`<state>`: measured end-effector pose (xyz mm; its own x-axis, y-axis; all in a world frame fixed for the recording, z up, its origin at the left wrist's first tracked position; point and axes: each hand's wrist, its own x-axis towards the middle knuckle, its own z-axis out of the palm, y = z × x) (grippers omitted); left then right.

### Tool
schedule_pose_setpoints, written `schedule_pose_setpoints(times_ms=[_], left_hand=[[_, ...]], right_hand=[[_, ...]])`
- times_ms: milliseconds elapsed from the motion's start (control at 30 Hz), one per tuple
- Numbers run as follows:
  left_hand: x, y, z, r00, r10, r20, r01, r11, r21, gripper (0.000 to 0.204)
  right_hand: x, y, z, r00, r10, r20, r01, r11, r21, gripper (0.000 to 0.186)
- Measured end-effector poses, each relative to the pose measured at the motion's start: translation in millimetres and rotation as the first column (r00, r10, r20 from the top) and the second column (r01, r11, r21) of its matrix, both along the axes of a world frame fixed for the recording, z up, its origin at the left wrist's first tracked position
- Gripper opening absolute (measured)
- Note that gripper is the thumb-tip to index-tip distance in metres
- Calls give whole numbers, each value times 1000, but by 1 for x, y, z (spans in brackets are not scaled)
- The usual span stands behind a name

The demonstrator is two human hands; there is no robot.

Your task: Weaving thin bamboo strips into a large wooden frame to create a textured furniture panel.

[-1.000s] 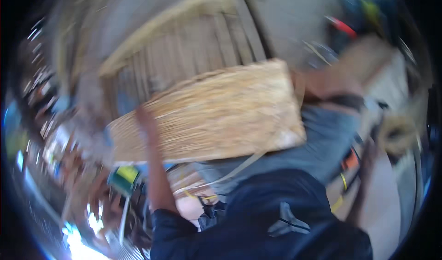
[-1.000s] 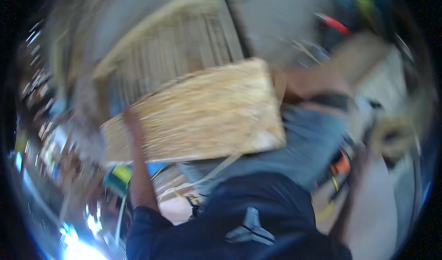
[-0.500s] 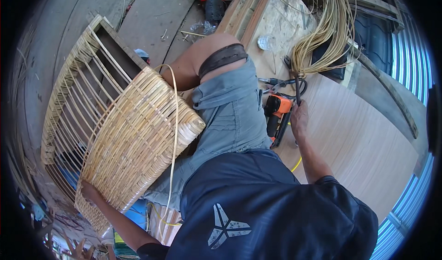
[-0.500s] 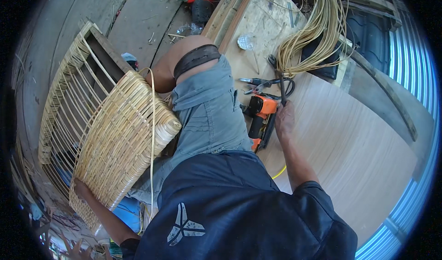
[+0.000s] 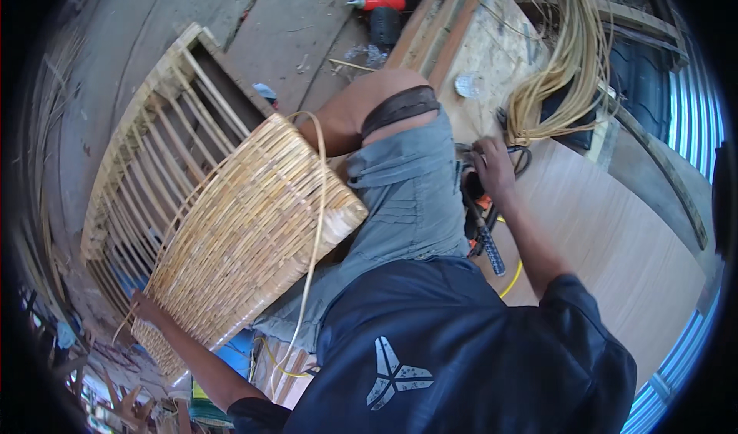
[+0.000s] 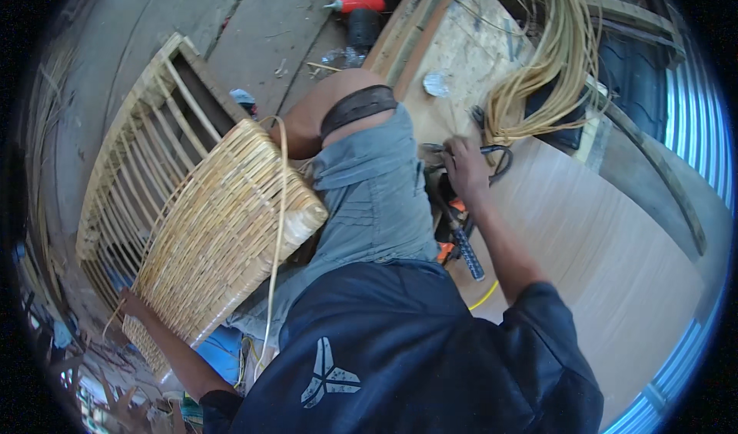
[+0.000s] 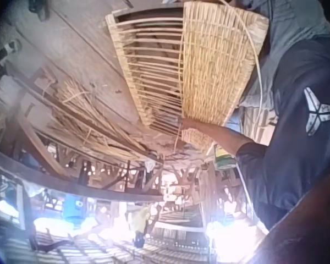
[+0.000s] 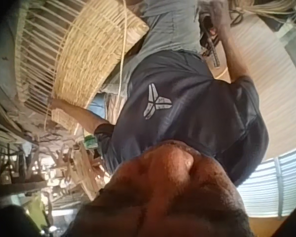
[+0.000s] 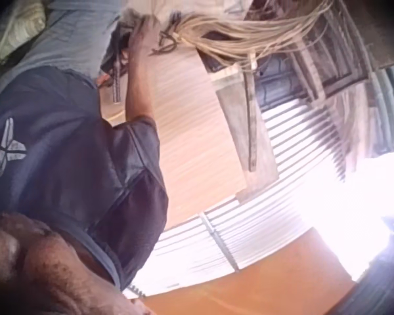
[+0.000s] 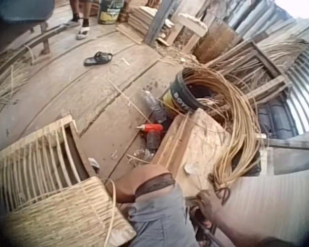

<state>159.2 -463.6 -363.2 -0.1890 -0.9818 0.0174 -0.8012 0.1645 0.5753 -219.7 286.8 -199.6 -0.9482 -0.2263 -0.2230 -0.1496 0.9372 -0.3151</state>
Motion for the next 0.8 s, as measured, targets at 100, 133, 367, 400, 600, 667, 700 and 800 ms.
schedule_pose_setpoints(times_ms=[100, 133, 367, 400, 600, 667, 700, 800], left_hand=[[73, -39, -26, 835, -79, 544, 166, 980, -112, 25], [63, -16, -42, 742, -269, 614, 553, 764, -333, 22], [-66, 78, 43, 725, -96, 682, 72, 995, 62, 53], [-67, 77, 47, 730, -81, 679, 16, 995, 101, 54], [-83, 93, 70, 696, -5, 718, -86, 992, 91, 54], [-88, 101, 73, 710, -21, 704, 9, 1000, 21, 50], [-83, 98, 71, 711, -9, 703, -7, 1000, 20, 50], [-79, 95, 59, 797, -97, 596, 91, 995, 41, 43]], right_hand=[[-30, -14, -38, 987, 118, 110, -140, 966, 217, 16], [-30, -21, -26, 979, 87, 183, -127, 967, 220, 18], [-13, -25, -11, 953, 287, 101, -289, 957, 8, 15], [-12, -15, -18, 982, 162, 98, -167, 985, 41, 15], [-71, -48, 27, 894, -431, -119, 349, 840, -416, 20], [-70, -122, 77, 889, -425, 168, 409, 576, -708, 21], [-59, -157, 90, 855, -294, 426, 493, 211, -844, 25], [-13, -200, 86, 752, 153, 642, 575, 324, -751, 27]])
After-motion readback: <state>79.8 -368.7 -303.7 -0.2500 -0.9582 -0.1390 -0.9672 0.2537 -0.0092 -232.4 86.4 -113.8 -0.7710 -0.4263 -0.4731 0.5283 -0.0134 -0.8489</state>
